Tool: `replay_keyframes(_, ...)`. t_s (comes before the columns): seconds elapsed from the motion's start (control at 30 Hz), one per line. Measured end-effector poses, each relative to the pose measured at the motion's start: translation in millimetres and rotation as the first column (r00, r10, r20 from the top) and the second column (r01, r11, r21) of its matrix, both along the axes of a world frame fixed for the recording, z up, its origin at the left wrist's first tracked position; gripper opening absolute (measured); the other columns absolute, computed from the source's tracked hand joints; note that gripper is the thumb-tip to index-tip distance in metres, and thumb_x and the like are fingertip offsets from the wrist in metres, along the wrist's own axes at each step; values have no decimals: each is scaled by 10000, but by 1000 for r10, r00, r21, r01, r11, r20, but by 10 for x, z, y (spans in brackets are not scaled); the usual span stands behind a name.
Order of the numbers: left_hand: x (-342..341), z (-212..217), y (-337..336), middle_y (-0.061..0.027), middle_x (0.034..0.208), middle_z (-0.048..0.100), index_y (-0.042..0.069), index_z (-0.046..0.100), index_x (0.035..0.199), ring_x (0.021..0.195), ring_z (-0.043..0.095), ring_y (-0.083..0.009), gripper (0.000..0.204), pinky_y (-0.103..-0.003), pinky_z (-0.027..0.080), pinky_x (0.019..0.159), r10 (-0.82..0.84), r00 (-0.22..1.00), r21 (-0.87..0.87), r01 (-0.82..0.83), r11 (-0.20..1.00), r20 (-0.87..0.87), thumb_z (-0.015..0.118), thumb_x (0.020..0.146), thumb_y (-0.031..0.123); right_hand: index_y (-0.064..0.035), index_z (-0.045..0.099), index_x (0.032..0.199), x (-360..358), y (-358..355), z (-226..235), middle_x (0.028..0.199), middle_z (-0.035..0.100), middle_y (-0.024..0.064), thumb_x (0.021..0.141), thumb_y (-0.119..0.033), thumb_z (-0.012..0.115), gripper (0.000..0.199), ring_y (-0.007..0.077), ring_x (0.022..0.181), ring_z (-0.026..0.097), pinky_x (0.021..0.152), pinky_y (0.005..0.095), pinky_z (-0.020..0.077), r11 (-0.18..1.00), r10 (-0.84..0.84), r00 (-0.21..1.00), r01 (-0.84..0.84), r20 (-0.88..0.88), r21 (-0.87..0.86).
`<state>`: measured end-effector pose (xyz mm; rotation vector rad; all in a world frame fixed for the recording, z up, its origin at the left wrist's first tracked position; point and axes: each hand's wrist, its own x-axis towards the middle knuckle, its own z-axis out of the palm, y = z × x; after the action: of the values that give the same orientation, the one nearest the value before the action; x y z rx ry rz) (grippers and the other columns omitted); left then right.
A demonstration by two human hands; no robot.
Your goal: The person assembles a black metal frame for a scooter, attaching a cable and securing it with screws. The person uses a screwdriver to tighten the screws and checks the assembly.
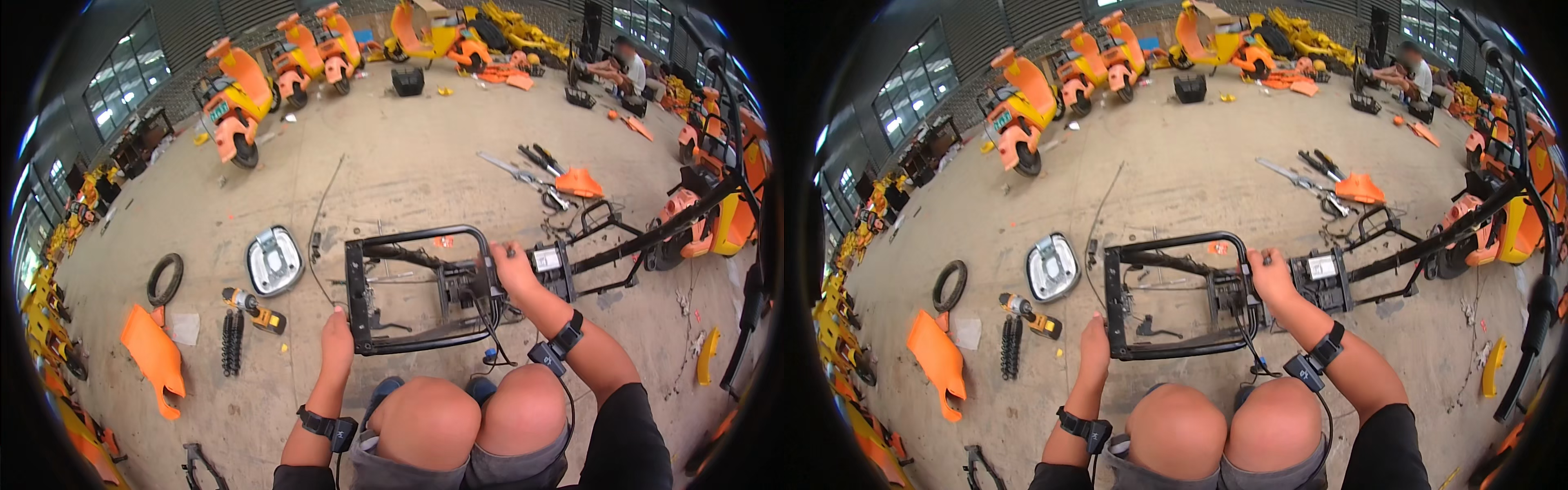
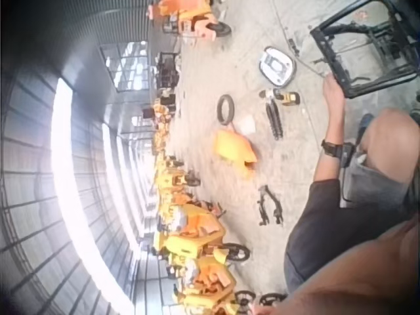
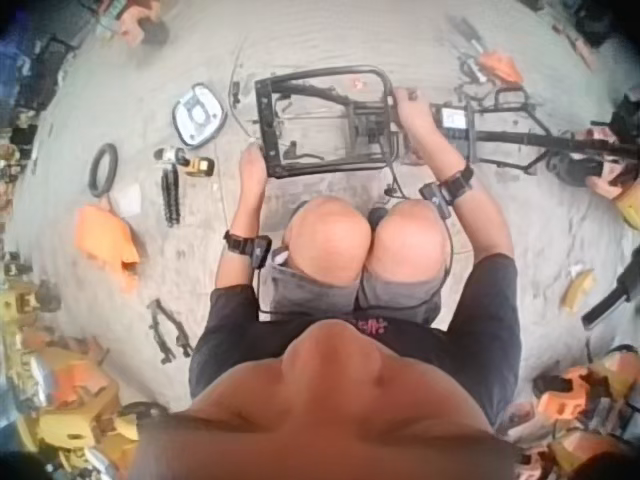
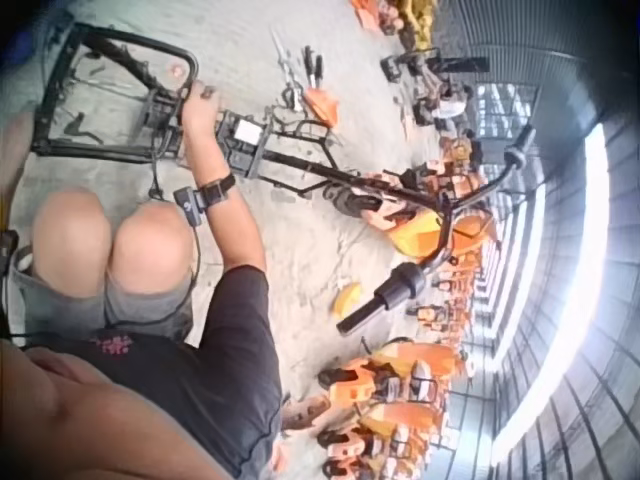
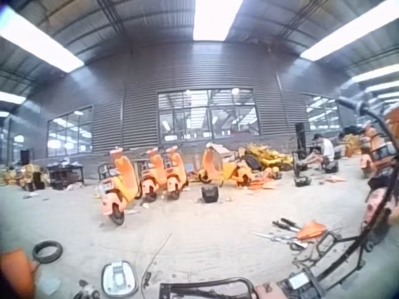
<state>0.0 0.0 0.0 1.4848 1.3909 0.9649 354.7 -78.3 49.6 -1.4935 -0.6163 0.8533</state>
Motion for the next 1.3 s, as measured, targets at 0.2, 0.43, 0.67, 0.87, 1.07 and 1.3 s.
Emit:
replay_keyframes(0.2,49,599,-336,-262,815,667,4,638,942,802,650,-437,527,-519,496,719,-59,852,216,198,956,-520,450,978,494,7,455,1154,58,-281,311,1013,689,180,1002,-371,500,410,221,922,659,790,341,487,995,-98,982,96,162,17)
replay_keyframes(0.43,-205,790,-178,-261,871,683,-8,667,976,886,653,-447,561,-511,515,791,-149,706,135,329,935,-692,511,924,528,-22,466,1118,-482,-673,1866,854,694,177,1017,-520,372,517,258,784,695,756,365,529,965,139,973,-174,182,195)
replay_keyframes(0.67,-672,2569,-523,-72,690,617,22,698,952,617,571,-194,412,-349,458,595,-95,956,333,189,924,-277,608,896,421,21,576,905,-1070,-1037,2875,551,550,111,1002,-546,316,632,180,466,543,505,323,434,892,360,745,-451,561,27)
replay_keyframes(0.87,-573,3747,-1505,77,550,287,-8,586,1045,471,263,-32,347,-221,220,458,-374,924,376,377,847,-82,478,991,317,4,631,827,-1623,-777,3066,578,468,60,965,-562,376,635,154,478,482,525,308,453,871,383,655,-491,651,-18)
replay_keyframes(1.07,-391,3603,-1612,81,516,264,-22,555,1049,443,251,-29,342,-221,228,461,-421,905,376,369,850,63,470,975,302,70,660,909,-1582,-133,2295,547,488,83,1007,-515,340,674,190,498,531,569,351,513,742,647,571,-625,506,-243)
replay_keyframes(1.3,-205,3010,-1375,54,566,337,11,550,1012,488,321,-56,180,-231,272,474,-315,940,-159,333,929,129,565,924,167,48,646,826,-1276,495,1543,615,617,140,959,-526,485,611,229,555,622,614,387,521,652,743,439,-646,504,-398)
